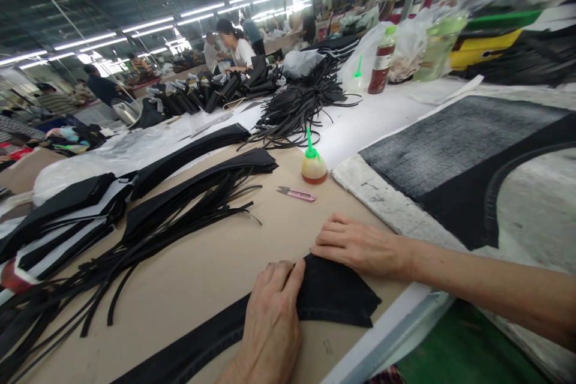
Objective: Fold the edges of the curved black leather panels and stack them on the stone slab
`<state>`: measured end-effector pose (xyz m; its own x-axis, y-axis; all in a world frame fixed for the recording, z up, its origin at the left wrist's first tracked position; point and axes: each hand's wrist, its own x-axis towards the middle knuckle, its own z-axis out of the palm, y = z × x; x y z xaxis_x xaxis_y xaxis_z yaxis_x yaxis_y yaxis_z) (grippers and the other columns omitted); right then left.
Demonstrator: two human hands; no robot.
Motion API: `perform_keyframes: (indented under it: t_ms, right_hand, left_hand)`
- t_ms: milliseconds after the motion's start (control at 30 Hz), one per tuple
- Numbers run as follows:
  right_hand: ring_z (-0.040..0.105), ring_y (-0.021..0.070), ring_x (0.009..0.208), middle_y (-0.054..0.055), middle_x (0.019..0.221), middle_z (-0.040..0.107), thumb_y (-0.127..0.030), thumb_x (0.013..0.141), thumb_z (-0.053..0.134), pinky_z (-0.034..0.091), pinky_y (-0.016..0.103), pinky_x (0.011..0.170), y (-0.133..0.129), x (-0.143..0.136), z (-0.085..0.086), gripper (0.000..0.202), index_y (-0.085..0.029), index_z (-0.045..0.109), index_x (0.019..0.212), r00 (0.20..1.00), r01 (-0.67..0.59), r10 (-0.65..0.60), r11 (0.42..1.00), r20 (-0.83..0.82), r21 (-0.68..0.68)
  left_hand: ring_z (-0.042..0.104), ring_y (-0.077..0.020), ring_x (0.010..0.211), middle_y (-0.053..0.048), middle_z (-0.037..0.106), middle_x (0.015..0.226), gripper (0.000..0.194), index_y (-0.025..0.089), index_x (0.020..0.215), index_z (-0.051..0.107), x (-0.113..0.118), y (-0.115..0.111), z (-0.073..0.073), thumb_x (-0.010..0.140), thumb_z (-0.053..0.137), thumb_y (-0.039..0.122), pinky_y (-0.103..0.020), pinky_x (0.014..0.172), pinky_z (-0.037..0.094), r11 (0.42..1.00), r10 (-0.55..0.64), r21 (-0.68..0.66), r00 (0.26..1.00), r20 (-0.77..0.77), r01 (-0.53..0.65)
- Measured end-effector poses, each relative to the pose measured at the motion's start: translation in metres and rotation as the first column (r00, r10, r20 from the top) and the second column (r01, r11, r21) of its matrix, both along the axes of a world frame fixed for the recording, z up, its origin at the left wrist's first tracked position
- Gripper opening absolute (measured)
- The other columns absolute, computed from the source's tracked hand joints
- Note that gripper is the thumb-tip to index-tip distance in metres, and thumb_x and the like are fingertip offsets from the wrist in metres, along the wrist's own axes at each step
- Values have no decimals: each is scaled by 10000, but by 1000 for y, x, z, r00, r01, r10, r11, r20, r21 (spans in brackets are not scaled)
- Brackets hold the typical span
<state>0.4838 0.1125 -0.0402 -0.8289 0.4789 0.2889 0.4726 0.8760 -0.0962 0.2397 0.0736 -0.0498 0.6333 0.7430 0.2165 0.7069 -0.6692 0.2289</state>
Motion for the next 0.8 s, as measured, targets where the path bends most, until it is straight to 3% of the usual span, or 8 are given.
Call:
perform_keyframes:
  t_ms: [200,400,533,667,800]
  right_hand:
    - [494,207,919,94,997,589,-135,1045,300,362,380,868,-4,1,-2,306,-90,578,1162,1000,9,-9,1000,20,-9]
    - [499,218,982,104,1092,591,-138,1024,324,336,413,907,-10,4,-1,317,-134,549,1248,999,53,-53,994,1,-99]
    - [497,219,1022,98,1142,590,-47,913,364,342,397,909,-12,11,-1,420,-164,554,1269,987,122,-139,974,-76,-193]
    - [481,232,1072,119,1181,558,24,787,348,359,402,910,-19,16,1,588,-145,512,1325,939,269,-299,946,-171,-178]
    - [470,247,1110,105,1236,538,9,777,402,331,455,964,-36,3,7,575,-172,524,1309,930,346,-358,928,-76,-137]
  left_hand:
    - [534,-245,934,-111,614,1078,531,129,1335,508,1,0,0,848,349,-14,-391,821,480,999,-27,19,998,-56,28]
    - [538,-250,961,-87,617,1106,605,186,1379,473,5,-1,4,820,377,-23,-392,823,476,1000,9,8,983,-182,-8]
    - [544,-252,973,-84,618,1124,628,185,1383,466,6,-1,2,806,366,-41,-403,840,477,999,10,36,976,-216,-2]
    - [556,-256,989,-83,628,1137,622,168,1367,479,8,-2,3,788,385,-40,-410,861,480,999,5,47,975,-221,6]
    - [576,-252,952,-86,643,1118,607,141,1349,489,11,-2,2,777,398,-41,-404,837,492,995,-11,99,974,-227,34]
